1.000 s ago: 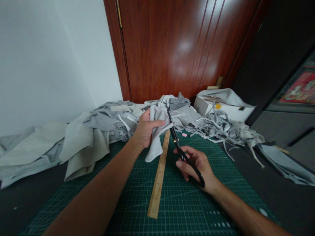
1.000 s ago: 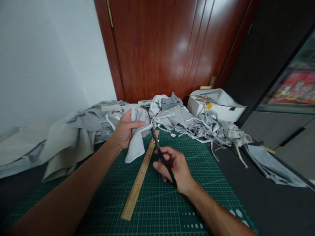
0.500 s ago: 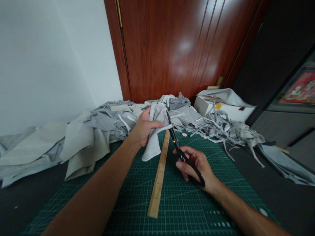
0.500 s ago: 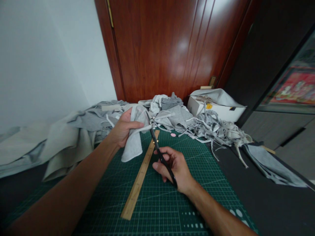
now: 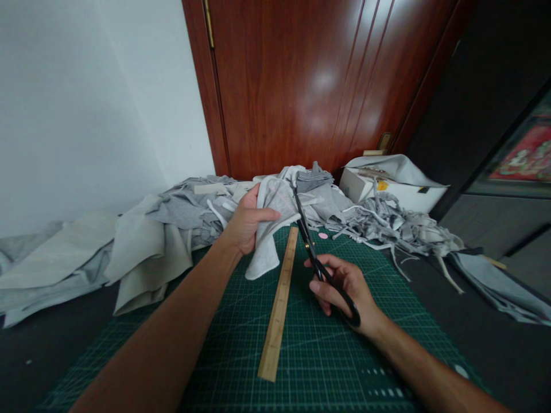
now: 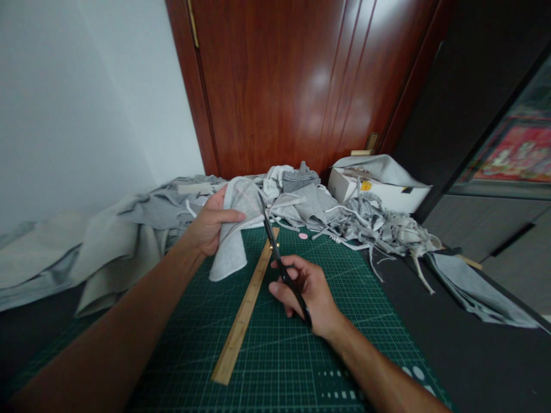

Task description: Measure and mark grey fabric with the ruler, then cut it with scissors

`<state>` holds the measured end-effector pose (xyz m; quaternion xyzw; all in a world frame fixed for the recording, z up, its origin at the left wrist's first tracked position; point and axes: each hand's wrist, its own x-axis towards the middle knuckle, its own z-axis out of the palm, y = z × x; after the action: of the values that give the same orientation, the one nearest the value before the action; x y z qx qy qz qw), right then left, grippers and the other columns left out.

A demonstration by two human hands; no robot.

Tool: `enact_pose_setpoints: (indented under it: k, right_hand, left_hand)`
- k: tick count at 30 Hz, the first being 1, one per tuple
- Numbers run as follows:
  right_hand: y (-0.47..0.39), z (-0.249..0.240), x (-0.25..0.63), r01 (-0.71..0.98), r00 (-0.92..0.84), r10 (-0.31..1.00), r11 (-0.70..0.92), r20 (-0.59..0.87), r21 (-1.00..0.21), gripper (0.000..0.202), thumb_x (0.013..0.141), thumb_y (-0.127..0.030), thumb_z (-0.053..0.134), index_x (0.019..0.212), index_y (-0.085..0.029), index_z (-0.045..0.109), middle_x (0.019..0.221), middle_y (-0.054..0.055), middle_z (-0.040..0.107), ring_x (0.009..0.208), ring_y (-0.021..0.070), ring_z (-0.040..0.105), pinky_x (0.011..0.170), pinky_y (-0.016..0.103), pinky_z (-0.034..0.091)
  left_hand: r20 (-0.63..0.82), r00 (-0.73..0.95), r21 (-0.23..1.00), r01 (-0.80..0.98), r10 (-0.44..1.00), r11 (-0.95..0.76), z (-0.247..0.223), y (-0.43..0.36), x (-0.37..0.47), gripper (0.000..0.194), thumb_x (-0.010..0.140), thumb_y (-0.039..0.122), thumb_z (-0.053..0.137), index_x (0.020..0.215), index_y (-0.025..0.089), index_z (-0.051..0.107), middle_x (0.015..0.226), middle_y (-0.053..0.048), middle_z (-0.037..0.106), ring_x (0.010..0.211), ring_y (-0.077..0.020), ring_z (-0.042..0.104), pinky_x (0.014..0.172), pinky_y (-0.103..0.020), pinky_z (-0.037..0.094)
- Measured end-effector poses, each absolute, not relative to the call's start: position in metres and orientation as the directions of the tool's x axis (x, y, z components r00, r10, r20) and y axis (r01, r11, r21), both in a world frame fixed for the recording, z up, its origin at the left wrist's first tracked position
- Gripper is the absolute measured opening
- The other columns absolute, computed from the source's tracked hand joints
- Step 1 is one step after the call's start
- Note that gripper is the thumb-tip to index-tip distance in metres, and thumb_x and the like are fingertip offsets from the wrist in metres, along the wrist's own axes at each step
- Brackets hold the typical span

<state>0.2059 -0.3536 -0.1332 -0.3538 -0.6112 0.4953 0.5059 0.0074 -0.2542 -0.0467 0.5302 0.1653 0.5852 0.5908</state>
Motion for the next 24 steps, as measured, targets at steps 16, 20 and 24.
enact_pose_setpoints:
  k: [16,20,24]
  right_hand:
    - [-0.3535,-0.1333,0.2078,-0.052,-0.238,0.937,0.252,0.257,-0.966,0.044,0.078,-0.04,0.086,0.109,-0.017,0.064,0.061,-0.008,0.056,0.039,0.0064,0.045,0.036,0.019,0.038]
    - [-0.3544,-0.1327,0.2068,-0.051,-0.247,0.936,0.247,0.252,-0.968,0.044,0.078,-0.039,0.086,0.109,-0.017,0.064,0.06,-0.009,0.055,0.04,0.0057,0.043,0.036,0.019,0.039]
    - [-0.3551,-0.1334,0.2062,-0.047,-0.27,0.933,0.233,0.237,-0.971,0.045,0.077,-0.037,0.087,0.109,-0.016,0.064,0.061,-0.009,0.055,0.039,0.0053,0.044,0.036,0.018,0.039]
  left_hand:
    - [0.44,0.273,0.812,-0.529,0.855,-0.249,-0.0418,-0.2559,0.0012,0.071,0.051,-0.002,0.074,0.118,0.019,0.064,0.111,-0.007,0.076,0.104,-0.0318,0.074,0.085,-0.038,0.061]
    - [0.459,0.275,0.8,-0.542,0.845,-0.258,-0.0426,-0.2545,0.0001,0.074,0.052,-0.003,0.074,0.122,0.02,0.063,0.115,-0.008,0.075,0.108,-0.0334,0.074,0.088,-0.04,0.061]
    - [0.466,0.316,0.807,-0.535,0.826,-0.251,-0.0444,-0.2533,-0.0014,0.077,0.054,-0.003,0.074,0.127,0.02,0.063,0.119,-0.01,0.075,0.109,-0.034,0.074,0.086,-0.038,0.063]
